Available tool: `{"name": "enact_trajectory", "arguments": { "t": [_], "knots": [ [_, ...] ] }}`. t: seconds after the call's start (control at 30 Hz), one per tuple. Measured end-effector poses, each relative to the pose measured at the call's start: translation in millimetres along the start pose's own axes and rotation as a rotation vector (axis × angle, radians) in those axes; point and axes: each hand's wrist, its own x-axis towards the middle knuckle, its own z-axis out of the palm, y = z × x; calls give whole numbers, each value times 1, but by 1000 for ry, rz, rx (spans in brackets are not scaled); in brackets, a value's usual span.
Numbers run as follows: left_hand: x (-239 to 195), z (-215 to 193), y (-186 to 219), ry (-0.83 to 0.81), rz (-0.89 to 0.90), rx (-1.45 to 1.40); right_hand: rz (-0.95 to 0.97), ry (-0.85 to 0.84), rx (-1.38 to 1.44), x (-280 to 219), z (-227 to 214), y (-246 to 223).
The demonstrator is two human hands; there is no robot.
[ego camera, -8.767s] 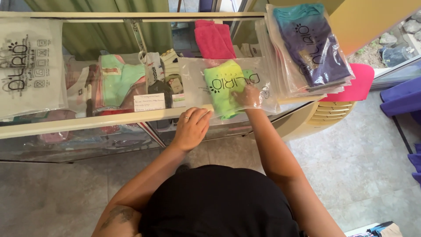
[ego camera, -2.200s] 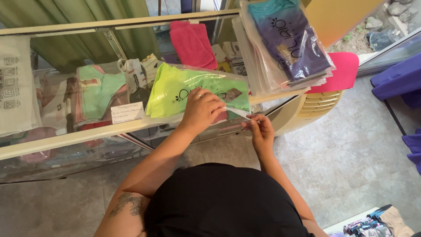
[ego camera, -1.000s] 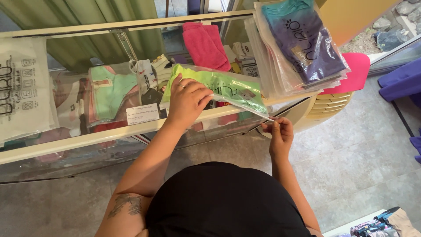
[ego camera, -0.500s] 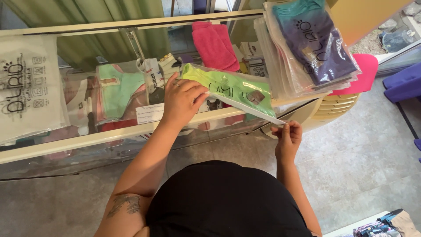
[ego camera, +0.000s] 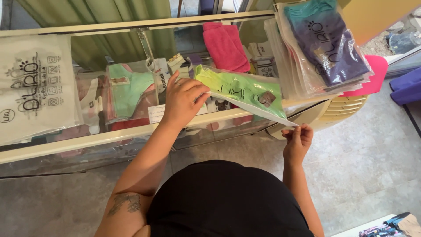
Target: Packing various clothing items into branded plastic bags at a store counter.
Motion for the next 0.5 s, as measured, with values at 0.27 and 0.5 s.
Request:
{"name": "enact_trajectory", "arguments": {
  "t": [0.27, 0.5],
  "knots": [
    [0, -20, -9, -1, -6, -22, 27, 56, -12, -7, 7, -7],
    [-31, -42, -34, -91, 19, 30, 48, -83, 30, -20, 21, -20]
  ]
}}
